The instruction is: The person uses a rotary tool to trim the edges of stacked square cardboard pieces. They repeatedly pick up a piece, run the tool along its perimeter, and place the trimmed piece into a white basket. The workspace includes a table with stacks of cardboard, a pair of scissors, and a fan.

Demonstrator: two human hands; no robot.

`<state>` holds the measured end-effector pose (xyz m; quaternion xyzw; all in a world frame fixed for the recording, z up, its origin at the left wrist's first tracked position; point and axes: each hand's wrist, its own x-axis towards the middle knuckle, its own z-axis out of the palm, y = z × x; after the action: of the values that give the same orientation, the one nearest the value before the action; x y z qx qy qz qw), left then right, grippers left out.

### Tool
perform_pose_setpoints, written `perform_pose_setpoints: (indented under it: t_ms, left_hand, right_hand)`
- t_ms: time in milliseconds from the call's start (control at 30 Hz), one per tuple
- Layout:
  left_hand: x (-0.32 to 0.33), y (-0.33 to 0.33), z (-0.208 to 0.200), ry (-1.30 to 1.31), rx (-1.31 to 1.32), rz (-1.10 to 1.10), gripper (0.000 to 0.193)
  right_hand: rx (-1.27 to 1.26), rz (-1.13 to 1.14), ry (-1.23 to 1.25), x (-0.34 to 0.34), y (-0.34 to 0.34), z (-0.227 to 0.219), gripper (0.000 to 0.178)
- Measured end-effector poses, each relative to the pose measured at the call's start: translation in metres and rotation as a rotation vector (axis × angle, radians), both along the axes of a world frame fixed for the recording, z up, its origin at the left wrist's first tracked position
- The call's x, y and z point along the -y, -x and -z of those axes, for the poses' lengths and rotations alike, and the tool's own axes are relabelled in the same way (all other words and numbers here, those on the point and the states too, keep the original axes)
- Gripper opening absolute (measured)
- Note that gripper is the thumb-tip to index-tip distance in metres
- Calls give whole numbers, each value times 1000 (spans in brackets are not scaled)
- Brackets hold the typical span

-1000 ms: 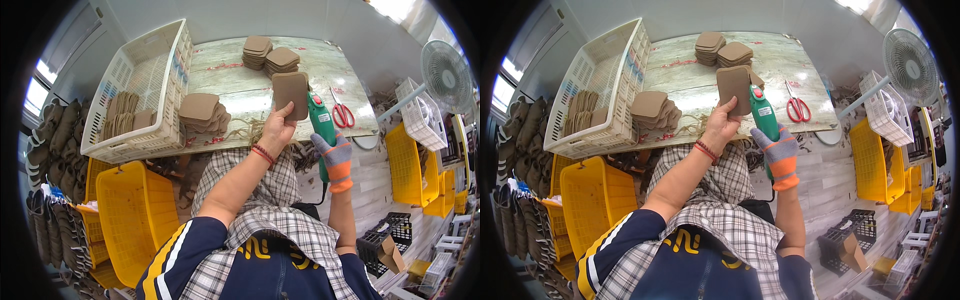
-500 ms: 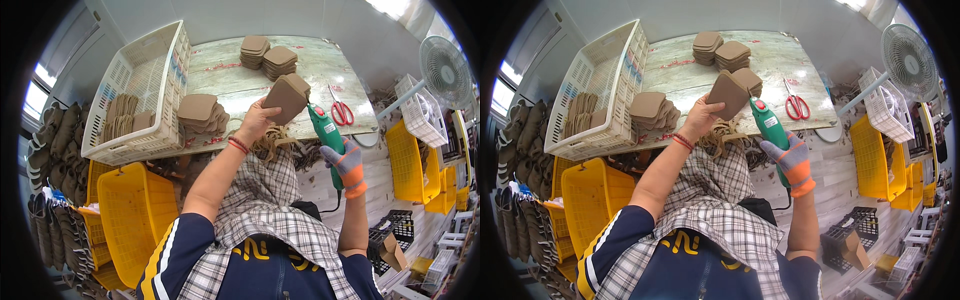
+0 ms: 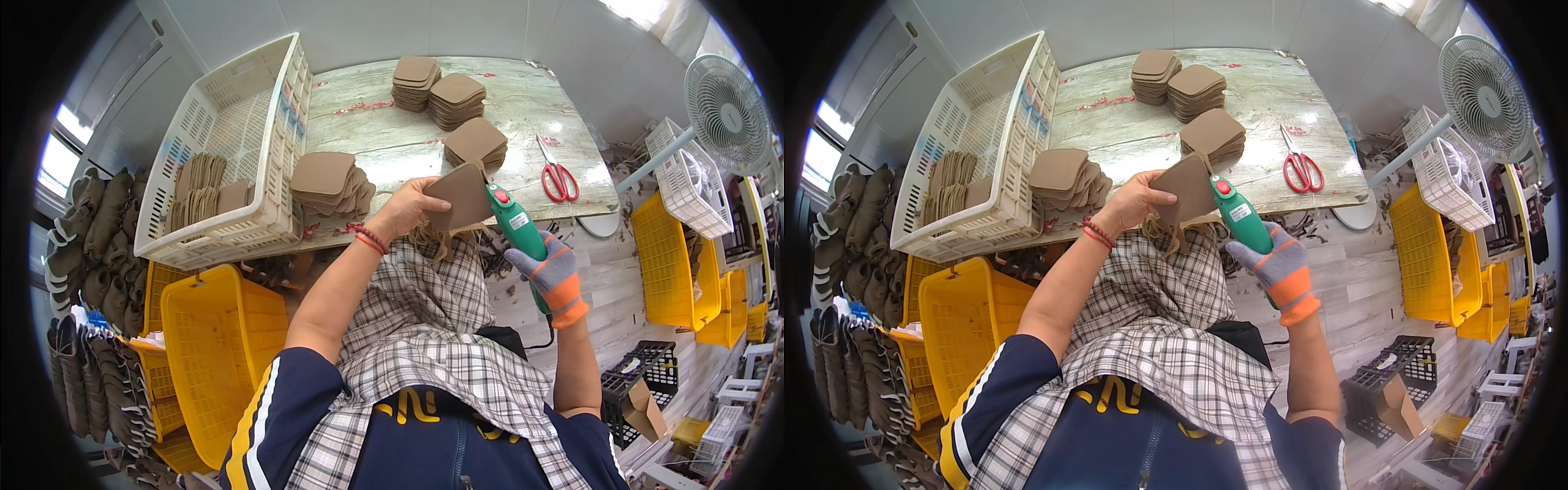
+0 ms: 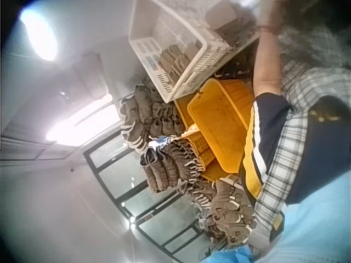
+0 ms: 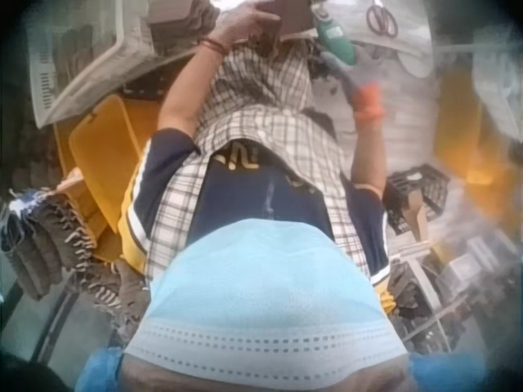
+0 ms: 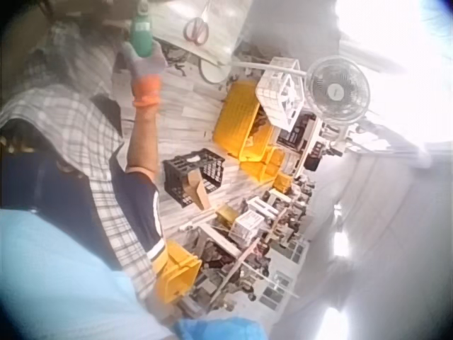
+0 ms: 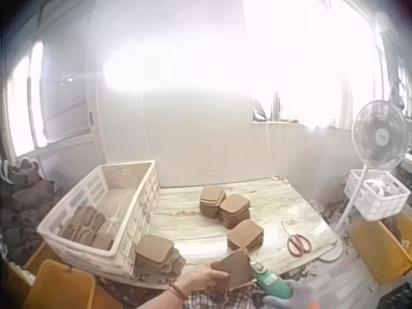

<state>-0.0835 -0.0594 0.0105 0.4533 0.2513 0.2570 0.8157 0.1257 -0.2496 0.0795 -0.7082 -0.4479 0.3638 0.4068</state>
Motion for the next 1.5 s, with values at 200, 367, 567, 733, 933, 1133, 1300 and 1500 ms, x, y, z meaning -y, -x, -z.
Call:
perform_pose_setpoints:
  t_ms: [200, 367, 567, 733, 933, 1133, 1300, 1500]
  left_hand:
    - [4, 2, -4, 59, -106, 34, 37]
    - [-15, 15, 1, -310, -167, -118, 24]
    - [-23, 27, -8, -128, 3, -222, 20]
    - [-24, 32, -14, -138, 1, -176, 17]
    - [-23, 35, -23, -161, -78, -125, 17]
    - [-24, 32, -24, -193, -142, -55, 19]
    - [-21, 27, -26, -213, -184, 6, 20]
    - [-19, 22, -26, -221, -222, 116, 21]
  right_hand:
    - [-95, 2, 10, -7, 1, 0, 44]
    - [-263, -30, 44, -4, -5, 0, 38]
    - [-330, -116, 78, 1, -9, 0, 34]
    - [-328, -174, 96, 1, -10, -2, 35]
    - [-325, -210, 98, 3, -12, 1, 35]
    - [-309, -216, 122, 4, -10, 4, 36]
    - [-295, -221, 115, 3, -8, 8, 37]
    - [-250, -251, 117, 1, -5, 7, 35]
